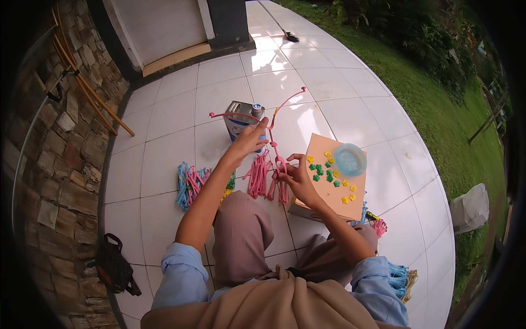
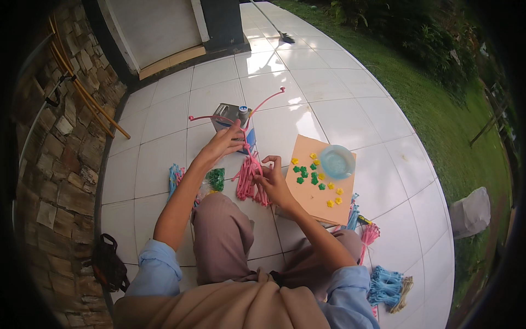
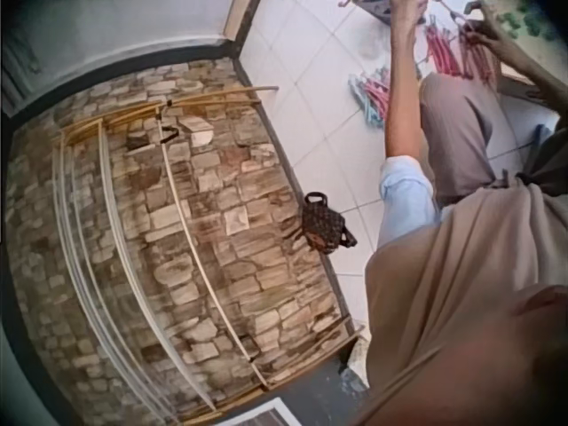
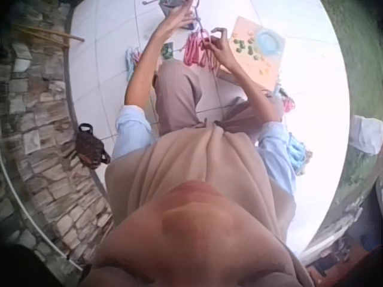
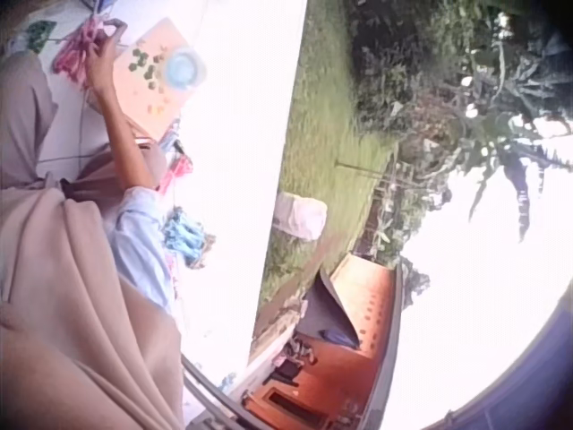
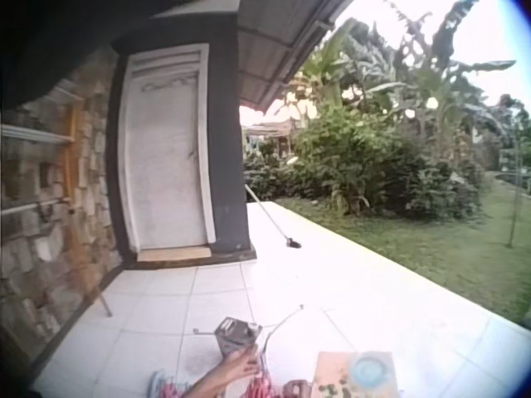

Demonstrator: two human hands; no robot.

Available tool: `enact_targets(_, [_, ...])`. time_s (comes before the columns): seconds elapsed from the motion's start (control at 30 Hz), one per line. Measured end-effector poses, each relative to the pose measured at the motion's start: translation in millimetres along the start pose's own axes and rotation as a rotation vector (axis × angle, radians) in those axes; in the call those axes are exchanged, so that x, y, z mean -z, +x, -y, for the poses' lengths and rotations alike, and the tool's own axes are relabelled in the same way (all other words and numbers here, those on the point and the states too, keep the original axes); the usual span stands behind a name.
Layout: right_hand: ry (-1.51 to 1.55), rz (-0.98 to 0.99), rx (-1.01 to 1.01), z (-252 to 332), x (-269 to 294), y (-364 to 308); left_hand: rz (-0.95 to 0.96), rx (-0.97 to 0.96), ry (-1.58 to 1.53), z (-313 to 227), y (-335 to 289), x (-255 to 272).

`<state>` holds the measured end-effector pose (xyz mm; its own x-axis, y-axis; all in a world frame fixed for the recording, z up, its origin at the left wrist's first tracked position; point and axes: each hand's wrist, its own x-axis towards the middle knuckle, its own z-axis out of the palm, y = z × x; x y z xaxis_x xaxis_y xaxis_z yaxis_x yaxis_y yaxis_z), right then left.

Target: The person applies adhesive from a metal can onto small yellow and green flower-shaped components and attaches them to pink plastic frames.

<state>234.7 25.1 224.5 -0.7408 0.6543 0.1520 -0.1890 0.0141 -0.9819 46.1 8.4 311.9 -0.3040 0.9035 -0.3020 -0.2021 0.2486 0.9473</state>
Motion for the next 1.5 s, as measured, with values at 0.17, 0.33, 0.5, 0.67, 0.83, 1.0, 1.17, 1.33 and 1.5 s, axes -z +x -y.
enact_targets(0.17, [0.094,-0.094,-0.007,31.8,-2.3,9.7,-0.369,-0.755,1.087,24.4,-40.2,15.1])
enact_targets(0.33, [0.221,-0.054,-0.282,69.6,-10.2,0.1,0.235,-1.164,1.334,38.5,-36.4,-2.1])
enact_targets(0.5, [-0.191,0.204,-0.376,101.6,31.9,-15.4,0.289,-1.103,1.056,44.5,-38.0,-10.8])
enact_targets(0.67, [-0.402,0.192,-0.288,114.6,62.1,-29.6,0.27,-0.792,0.771,49.4,-39.1,-24.8])
enact_targets(0.83, [-0.479,0.127,-0.375,124.4,68.5,-32.8,0.228,-0.662,0.602,62.8,-24.0,-27.9])
enact_targets(1.0, [-0.318,0.129,-0.456,119.7,64.5,-32.0,0.247,-1.024,0.79,52.7,-28.7,-39.6])
enact_targets(1.17, [-0.253,0.437,-0.385,104.0,76.3,-32.1,0.272,-0.725,0.504,54.3,-27.2,-31.9])
enact_targets(1.33, [-0.163,0.133,-0.402,104.8,81.1,-30.2,0.41,-0.824,0.936,50.8,-41.8,-44.1])
enact_targets(1.5, [0.277,-0.002,-0.248,91.6,79.4,-28.5,0.054,-0.963,0.863,52.6,-37.9,-39.9])
